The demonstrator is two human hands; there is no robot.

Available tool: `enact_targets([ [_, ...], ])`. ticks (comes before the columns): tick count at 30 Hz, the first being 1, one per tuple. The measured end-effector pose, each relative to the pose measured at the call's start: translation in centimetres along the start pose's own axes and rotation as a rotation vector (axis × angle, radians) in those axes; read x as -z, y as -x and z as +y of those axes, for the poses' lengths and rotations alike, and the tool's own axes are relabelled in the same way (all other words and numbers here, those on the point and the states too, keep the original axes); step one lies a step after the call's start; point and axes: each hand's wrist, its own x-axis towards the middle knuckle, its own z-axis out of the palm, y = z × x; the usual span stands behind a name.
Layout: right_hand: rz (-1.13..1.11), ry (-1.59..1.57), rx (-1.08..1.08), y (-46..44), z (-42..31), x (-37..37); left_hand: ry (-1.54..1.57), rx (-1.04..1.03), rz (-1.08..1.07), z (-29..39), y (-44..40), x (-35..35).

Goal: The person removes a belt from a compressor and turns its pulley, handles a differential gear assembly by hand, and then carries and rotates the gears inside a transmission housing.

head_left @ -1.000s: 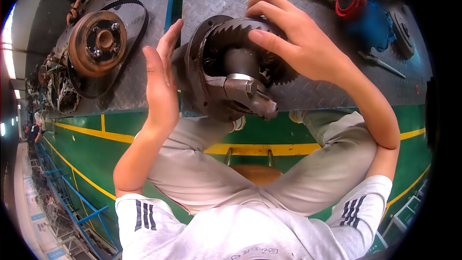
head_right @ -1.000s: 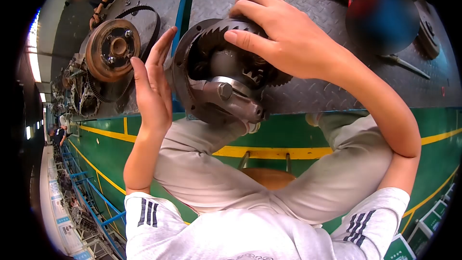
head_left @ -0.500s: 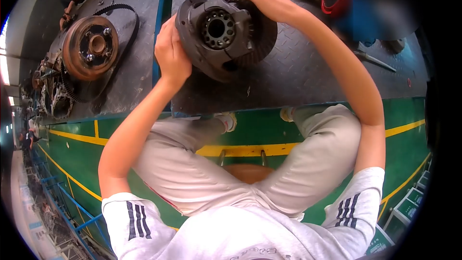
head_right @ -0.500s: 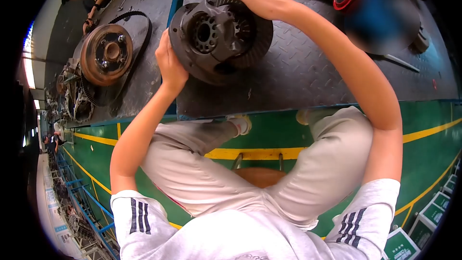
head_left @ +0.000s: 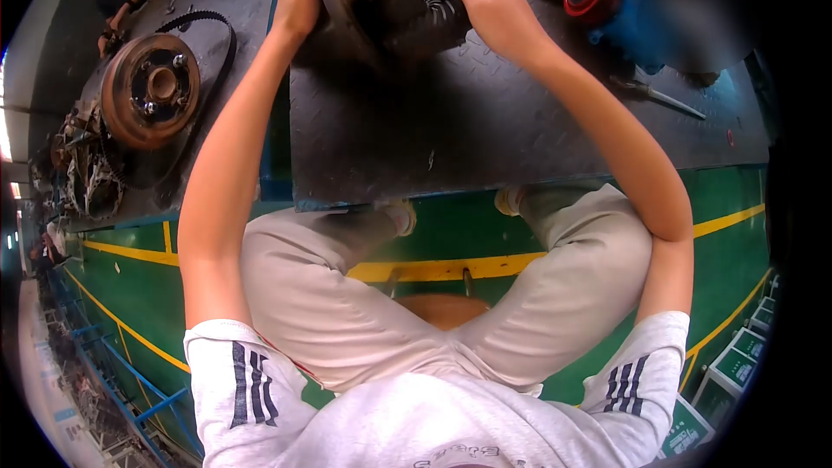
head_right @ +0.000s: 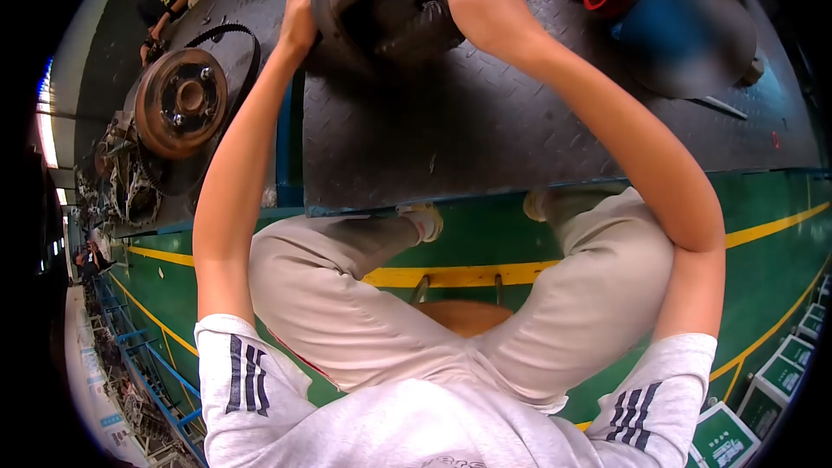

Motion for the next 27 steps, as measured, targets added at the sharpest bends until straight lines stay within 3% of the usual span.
enact_targets([
  [2, -0.019, -0.024, 0.053, 0.3, 0.4, 0.6, -0.074, -0.095, -0.049, -5.5, -3.0, 0.3],
  [4, -0.04, -0.046, 0.101, 0.3, 0.7, 1.0, -0.136, -0.07, -0.097, -6.8, -4.7, 0.1],
  [6, -0.146, 0.2, 0.264, 0.1, 0.6, 1.9, -0.197, -0.018, -0.145, -7.5, -6.2, -0.2],
  [12, -0.153, 0.209, 0.204, -0.8, -1.1, 3.4, -0.362, 0.13, -0.231, -9.5, -11.2, -1.2],
  [14, -0.113, 0.287, 0.28, -1.1, -0.1, 3.0, -0.407, 0.184, -0.226, -10.4, -12.9, -1.3],
  [17, -0.021, 0.447, 0.377, -2.6, 3.4, 1.4, -0.428, 0.271, -0.138, -11.3, -14.5, -0.6],
  [23, -0.093, 0.418, 0.289, -3.7, 2.7, 2.1, -0.23, 0.345, 0.108, -3.0, -8.3, -0.9],
  [25, -0.298, 0.11, 0.154, -4.8, 1.4, 3.8, -0.106, 0.316, 0.13, -2.0, -6.8, -1.1],
  [26, -0.264, -0.188, 0.049, -5.8, 3.4, 3.3, -0.112, 0.349, 0.158, -1.0, -6.3, -1.3],
  [27, -0.306, -0.259, -0.052, -6.7, 4.3, 3.5, -0.117, 0.384, 0.189, 0.0, -5.8, -1.5],
])
